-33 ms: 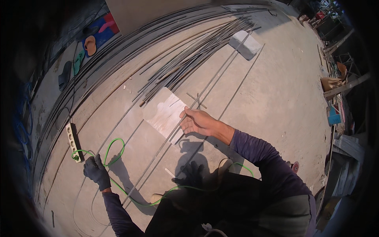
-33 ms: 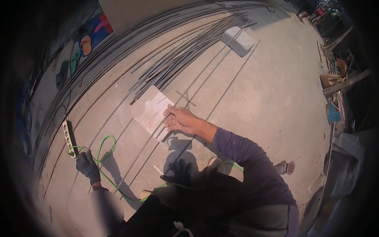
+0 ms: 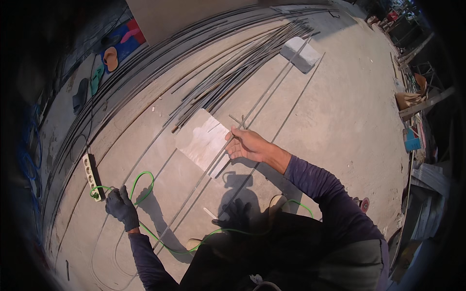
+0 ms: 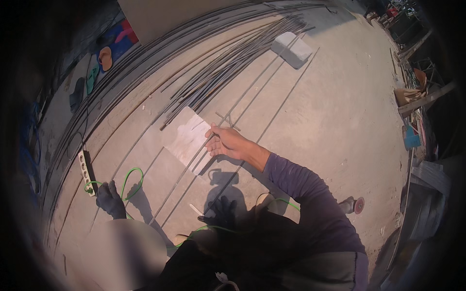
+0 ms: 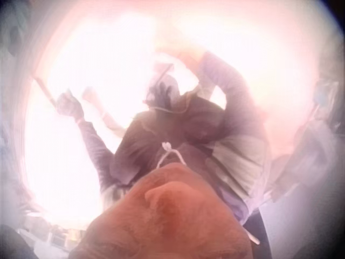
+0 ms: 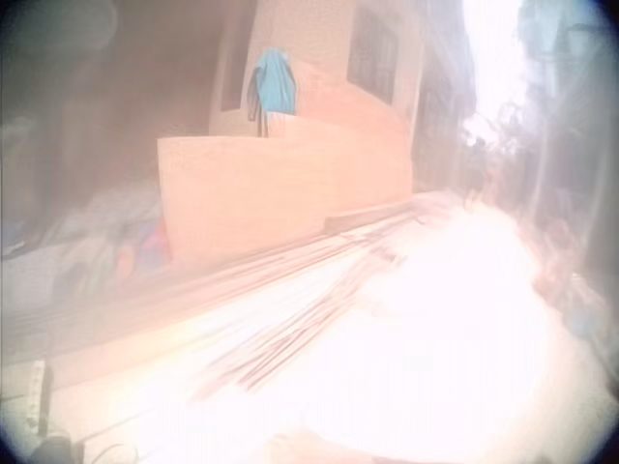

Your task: The person measures and marks metal rods with a white marker, then uses a handheld angle grinder to cut the rods to length. The person repeatedly picks up rods, marks them, and cuts them, placing the cut pieces aside.

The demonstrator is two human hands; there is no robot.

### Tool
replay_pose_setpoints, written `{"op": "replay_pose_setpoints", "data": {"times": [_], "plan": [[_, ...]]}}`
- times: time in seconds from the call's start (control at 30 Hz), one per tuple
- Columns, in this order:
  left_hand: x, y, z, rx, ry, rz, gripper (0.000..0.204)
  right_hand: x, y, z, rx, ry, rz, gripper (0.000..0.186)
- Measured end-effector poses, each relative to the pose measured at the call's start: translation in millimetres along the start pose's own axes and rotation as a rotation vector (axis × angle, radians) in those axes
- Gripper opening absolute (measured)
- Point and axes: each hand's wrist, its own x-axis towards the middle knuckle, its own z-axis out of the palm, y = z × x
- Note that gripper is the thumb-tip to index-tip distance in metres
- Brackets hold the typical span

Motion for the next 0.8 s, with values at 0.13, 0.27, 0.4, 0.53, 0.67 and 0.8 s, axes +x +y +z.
{"op": "replay_pose_setpoints", "data": {"times": [0.13,0.27,0.4,0.53,0.67,0.8], "plan": [[42.0,96.9,17.4,-0.074,-0.044,-0.052,0.033,8.5,-37.8,-70.6,-0.001,0.179,-0.144,0.041],[60.8,177.5,37.9,-0.253,-0.115,-0.081,0.036,-4.2,-70.2,-128.5,0.034,0.374,-0.27,0.038],[46.3,215.2,49.0,-0.324,-0.271,-0.043,0.039,-17.7,-72.1,-163.6,0.0,0.45,-0.266,0.037],[33.5,231.3,40.4,-0.424,-0.466,-0.078,0.04,-24.0,-47.3,-199.3,-0.056,0.531,-0.191,0.038],[26.8,225.3,35.4,-0.549,-0.52,-0.059,0.036,-20.9,-9.3,-220.8,-0.032,0.587,-0.102,0.039],[31.2,231.1,34.7,-0.602,-0.55,0.057,0.031,-12.0,1.7,-238.9,-0.001,0.613,-0.115,0.036]]}}
